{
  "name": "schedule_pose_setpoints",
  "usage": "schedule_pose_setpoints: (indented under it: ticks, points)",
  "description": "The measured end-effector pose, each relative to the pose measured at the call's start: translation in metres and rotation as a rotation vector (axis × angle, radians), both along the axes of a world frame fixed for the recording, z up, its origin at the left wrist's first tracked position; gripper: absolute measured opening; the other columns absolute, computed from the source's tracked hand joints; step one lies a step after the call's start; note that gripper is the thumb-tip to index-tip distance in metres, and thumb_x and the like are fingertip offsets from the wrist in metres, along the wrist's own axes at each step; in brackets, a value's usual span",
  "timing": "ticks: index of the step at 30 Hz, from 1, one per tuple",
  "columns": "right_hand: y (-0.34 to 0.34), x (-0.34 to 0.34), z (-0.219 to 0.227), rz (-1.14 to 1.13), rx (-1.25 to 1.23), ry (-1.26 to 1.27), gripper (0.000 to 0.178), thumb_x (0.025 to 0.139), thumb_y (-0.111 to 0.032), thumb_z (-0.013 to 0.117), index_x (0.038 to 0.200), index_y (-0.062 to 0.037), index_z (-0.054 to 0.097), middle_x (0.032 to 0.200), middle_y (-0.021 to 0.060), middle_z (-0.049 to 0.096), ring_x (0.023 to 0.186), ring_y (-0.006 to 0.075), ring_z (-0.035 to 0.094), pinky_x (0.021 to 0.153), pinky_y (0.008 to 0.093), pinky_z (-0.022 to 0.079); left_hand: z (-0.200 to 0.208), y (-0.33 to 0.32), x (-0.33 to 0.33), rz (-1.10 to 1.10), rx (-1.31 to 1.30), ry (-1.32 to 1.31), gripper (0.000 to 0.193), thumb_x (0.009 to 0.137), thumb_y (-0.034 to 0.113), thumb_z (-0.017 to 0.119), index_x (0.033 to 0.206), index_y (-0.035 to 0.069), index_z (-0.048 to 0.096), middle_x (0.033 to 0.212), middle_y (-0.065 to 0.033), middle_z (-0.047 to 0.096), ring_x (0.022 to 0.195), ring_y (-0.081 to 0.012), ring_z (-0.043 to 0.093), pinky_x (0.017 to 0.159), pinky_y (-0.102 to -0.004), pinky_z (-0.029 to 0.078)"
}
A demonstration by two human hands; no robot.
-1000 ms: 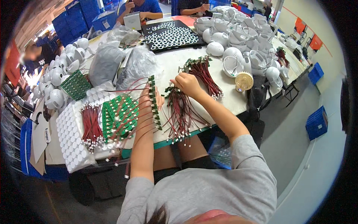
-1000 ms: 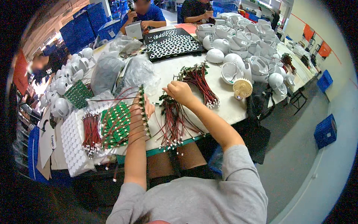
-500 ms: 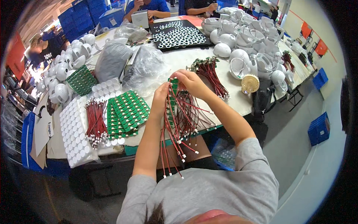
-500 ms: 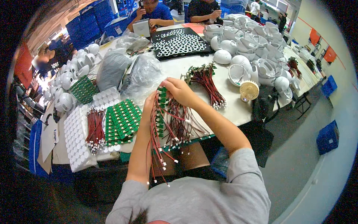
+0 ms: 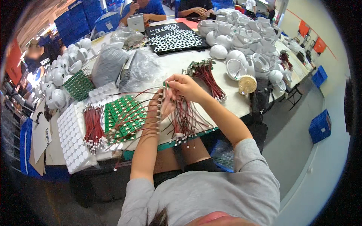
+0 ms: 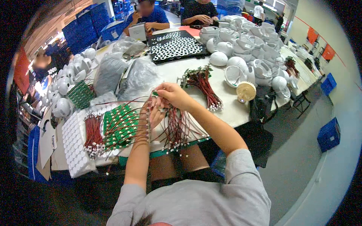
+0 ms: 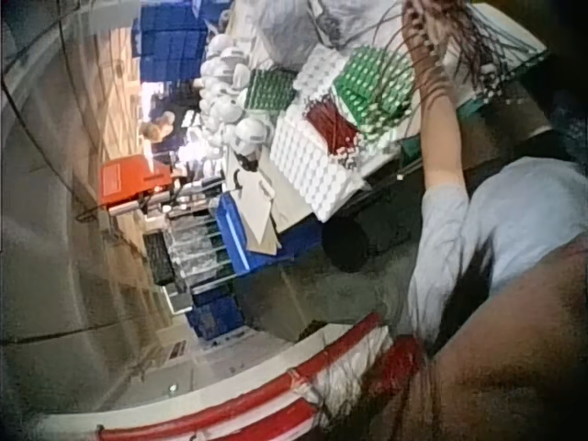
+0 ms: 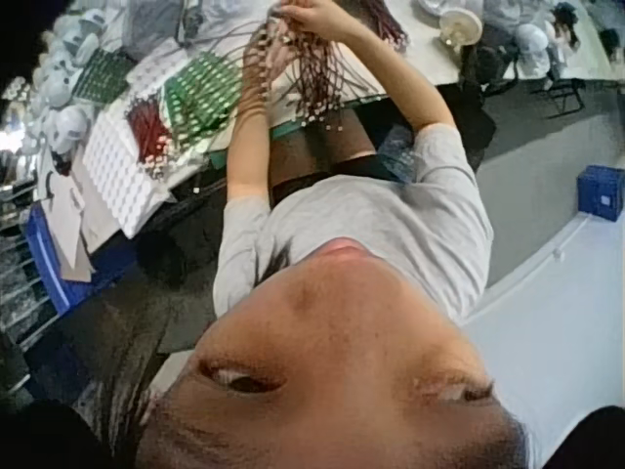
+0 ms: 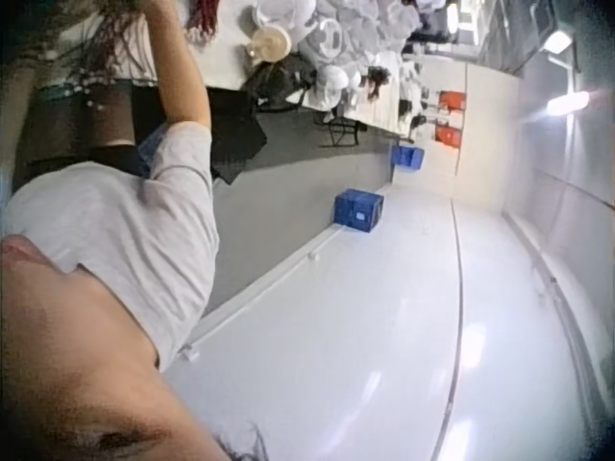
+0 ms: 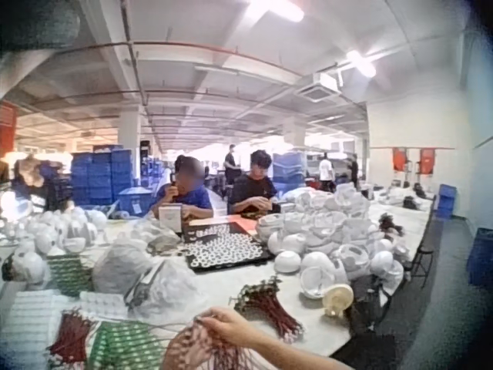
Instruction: Assembling LED light components by attaching wired leads to PCB boards and organizing them into bundles.
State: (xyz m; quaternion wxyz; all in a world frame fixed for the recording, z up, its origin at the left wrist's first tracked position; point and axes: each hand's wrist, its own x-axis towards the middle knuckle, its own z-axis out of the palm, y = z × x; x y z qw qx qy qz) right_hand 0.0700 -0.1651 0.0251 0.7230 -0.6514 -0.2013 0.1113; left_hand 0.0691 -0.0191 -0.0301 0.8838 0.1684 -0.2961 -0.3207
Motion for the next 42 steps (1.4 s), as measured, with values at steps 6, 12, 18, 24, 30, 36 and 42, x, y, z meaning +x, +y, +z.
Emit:
schedule_pose_setpoints:
  ticks: [6, 12, 18, 24, 30, 36, 42]
  points:
    - [0.002, -0.004, -0.001, -0.057, -0.060, -0.010, 0.016, 0.084, -0.013, 0.042, 0.089, 0.0005, 0.049, 0.063, 0.0042, 0.055, 0.049, 0.0076, 0.051, 0.043, 0.0169, 0.039, -0.011, 0.006, 0.014, 0.271, 0.355, -0.255, 0.020, 0.085, 0.023, 0.038, 0.090, 0.005, 0.047, 0.074, -0.0013, 0.053, 0.052, -0.0082, 0.049, 0.050, -0.0219, 0.043]
    - [-0.003, -0.010, 0.001, -0.090, -0.181, -0.006, 0.015, 0.083, -0.013, 0.043, 0.085, 0.0004, 0.051, 0.063, 0.0023, 0.055, 0.049, 0.0079, 0.052, 0.043, 0.0188, 0.040, 0.017, -0.003, -0.006, 0.652, 0.632, -0.104, 0.031, 0.085, 0.027, 0.042, 0.079, 0.000, 0.057, 0.072, -0.0014, 0.056, 0.061, -0.0059, 0.049, 0.057, -0.0186, 0.040]
    - [-0.004, -0.012, -0.004, -0.108, -0.373, -0.150, 0.017, 0.083, -0.013, 0.043, 0.089, 0.0009, 0.051, 0.064, 0.0019, 0.054, 0.052, 0.0065, 0.051, 0.045, 0.0182, 0.039, 0.006, -0.003, -0.001, 0.613, 0.689, -0.189, 0.032, 0.085, 0.027, 0.043, 0.082, -0.002, 0.056, 0.073, -0.0018, 0.056, 0.062, -0.0049, 0.048, 0.056, -0.0184, 0.039]
    - [-0.002, -0.017, 0.000, 0.005, -0.169, -0.006, 0.019, 0.083, -0.012, 0.042, 0.096, 0.0006, 0.049, 0.064, 0.0009, 0.054, 0.052, 0.0062, 0.050, 0.045, 0.0184, 0.038, -0.028, 0.003, 0.028, 0.020, 0.251, 0.115, 0.024, 0.083, 0.031, 0.043, 0.082, 0.009, 0.051, 0.062, -0.0005, 0.052, 0.058, -0.0105, 0.050, 0.053, -0.0244, 0.042]
    - [0.000, -0.015, -0.005, -0.052, -0.215, -0.155, 0.017, 0.081, -0.011, 0.043, 0.089, 0.0017, 0.051, 0.062, 0.0026, 0.054, 0.050, 0.0082, 0.050, 0.044, 0.0211, 0.040, -0.024, 0.002, 0.028, 0.144, 0.403, 0.321, 0.027, 0.085, 0.033, 0.040, 0.076, 0.010, 0.051, 0.060, -0.0010, 0.052, 0.047, -0.0085, 0.047, 0.042, -0.0239, 0.037]
    - [0.000, -0.017, -0.009, -0.112, -0.312, -0.105, 0.017, 0.080, -0.012, 0.044, 0.087, 0.0032, 0.050, 0.057, 0.0043, 0.053, 0.047, 0.0109, 0.050, 0.043, 0.0241, 0.040, 0.002, -0.005, 0.004, 0.652, 0.677, -0.100, 0.030, 0.084, 0.031, 0.045, 0.073, 0.004, 0.051, 0.063, 0.0027, 0.051, 0.057, -0.0029, 0.046, 0.050, -0.0174, 0.038]
    - [-0.004, -0.024, -0.006, -0.086, -0.448, -0.264, 0.017, 0.079, -0.012, 0.044, 0.086, 0.0035, 0.049, 0.055, 0.0064, 0.053, 0.046, 0.0113, 0.050, 0.043, 0.0245, 0.040, 0.003, -0.006, 0.002, 0.664, 0.689, -0.157, 0.030, 0.083, 0.034, 0.045, 0.080, 0.005, 0.047, 0.061, 0.0026, 0.047, 0.053, -0.0040, 0.043, 0.048, -0.0172, 0.037]
